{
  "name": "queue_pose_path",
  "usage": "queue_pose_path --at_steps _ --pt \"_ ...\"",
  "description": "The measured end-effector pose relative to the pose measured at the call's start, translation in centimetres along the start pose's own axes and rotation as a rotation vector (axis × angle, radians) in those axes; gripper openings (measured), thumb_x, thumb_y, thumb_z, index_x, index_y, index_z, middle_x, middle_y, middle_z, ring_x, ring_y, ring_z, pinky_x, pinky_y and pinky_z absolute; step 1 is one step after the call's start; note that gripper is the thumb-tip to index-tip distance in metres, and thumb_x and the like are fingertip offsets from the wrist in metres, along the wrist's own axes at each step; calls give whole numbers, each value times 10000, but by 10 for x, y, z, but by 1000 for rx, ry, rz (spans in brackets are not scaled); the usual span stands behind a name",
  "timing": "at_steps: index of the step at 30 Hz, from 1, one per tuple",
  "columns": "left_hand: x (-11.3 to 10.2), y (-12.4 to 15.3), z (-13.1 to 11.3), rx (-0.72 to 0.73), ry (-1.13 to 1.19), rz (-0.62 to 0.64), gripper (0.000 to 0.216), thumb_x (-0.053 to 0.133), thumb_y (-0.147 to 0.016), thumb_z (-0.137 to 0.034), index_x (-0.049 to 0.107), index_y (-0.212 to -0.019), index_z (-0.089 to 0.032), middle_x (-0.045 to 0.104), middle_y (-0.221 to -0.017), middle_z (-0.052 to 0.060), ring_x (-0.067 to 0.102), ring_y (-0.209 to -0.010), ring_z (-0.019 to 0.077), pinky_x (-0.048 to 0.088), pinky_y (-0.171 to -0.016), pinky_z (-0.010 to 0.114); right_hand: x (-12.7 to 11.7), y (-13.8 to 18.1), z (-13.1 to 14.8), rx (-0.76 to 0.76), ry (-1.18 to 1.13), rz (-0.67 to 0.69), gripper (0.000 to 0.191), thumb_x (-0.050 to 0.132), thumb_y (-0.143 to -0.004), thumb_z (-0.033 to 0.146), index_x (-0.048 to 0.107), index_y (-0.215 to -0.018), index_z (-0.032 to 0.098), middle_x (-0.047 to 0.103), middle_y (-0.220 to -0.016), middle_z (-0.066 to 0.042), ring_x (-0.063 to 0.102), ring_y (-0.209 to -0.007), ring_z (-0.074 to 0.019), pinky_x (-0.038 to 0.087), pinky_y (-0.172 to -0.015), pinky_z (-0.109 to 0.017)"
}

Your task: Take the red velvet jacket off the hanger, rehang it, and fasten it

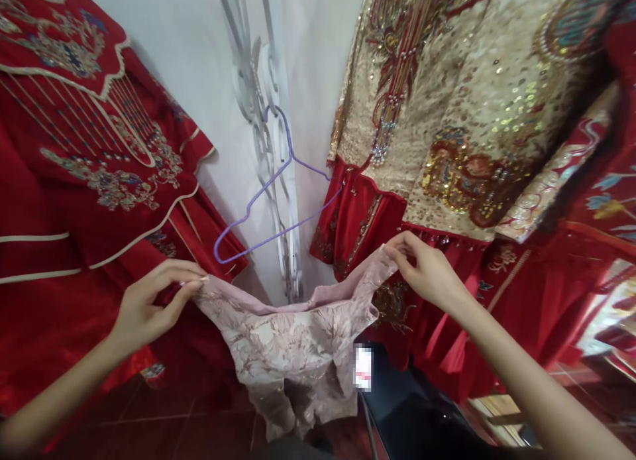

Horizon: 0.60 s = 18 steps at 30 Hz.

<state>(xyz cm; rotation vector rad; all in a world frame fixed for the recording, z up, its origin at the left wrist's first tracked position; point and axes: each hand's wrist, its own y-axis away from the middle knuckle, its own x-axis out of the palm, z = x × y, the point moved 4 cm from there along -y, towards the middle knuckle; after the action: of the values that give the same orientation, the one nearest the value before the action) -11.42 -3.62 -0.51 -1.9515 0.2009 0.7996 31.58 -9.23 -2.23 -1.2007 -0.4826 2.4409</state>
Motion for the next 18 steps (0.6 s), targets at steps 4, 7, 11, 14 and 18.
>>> queue_pose_path --at_steps 4,7,11,14,18 --pt "-6 -8 -41 18 -47 -150 159 613 -822 -191 671 -896 -320 699 -983 19 659 -855 209 549 -760 374 -7 -3 12 -18 -94 -143 236 520 -873 519 558 -902 288 656 -811 -25 623 -713 -232 513 -662 -399" --pt "-9 -36 -60 -63 -79 -159 97 589 -848 -277 680 -826 -301 673 -1188 9 660 -929 221 538 -801 382 -18 -8 27 -63 -163 -239 259 534 -865 532 554 -905 278 614 -797 -25 583 -682 -213 491 -620 -375" --pt "7 -79 -38 -195 -138 -34 202 585 -842 -405 708 -836 -245 584 -1366 56 666 -873 222 507 -717 340 -25 -13 46 -111 -213 -250 273 540 -859 545 575 -904 278 615 -804 -34 572 -677 -212 492 -610 -367" --pt "27 -95 5 -292 -94 158 332 560 -842 -487 714 -838 -193 726 -1085 104 654 -751 216 474 -659 313 -23 -15 45 -114 -214 -231 274 564 -844 540 599 -888 271 637 -812 -31 585 -685 -206 499 -625 -360" --pt "28 -101 52 -315 -11 200 415 566 -822 -541 719 -859 -157 743 -859 71 653 -796 218 474 -760 296 -21 -25 18 -12 -239 -258 279 597 -810 523 605 -862 249 658 -793 -56 602 -677 -204 495 -615 -345"
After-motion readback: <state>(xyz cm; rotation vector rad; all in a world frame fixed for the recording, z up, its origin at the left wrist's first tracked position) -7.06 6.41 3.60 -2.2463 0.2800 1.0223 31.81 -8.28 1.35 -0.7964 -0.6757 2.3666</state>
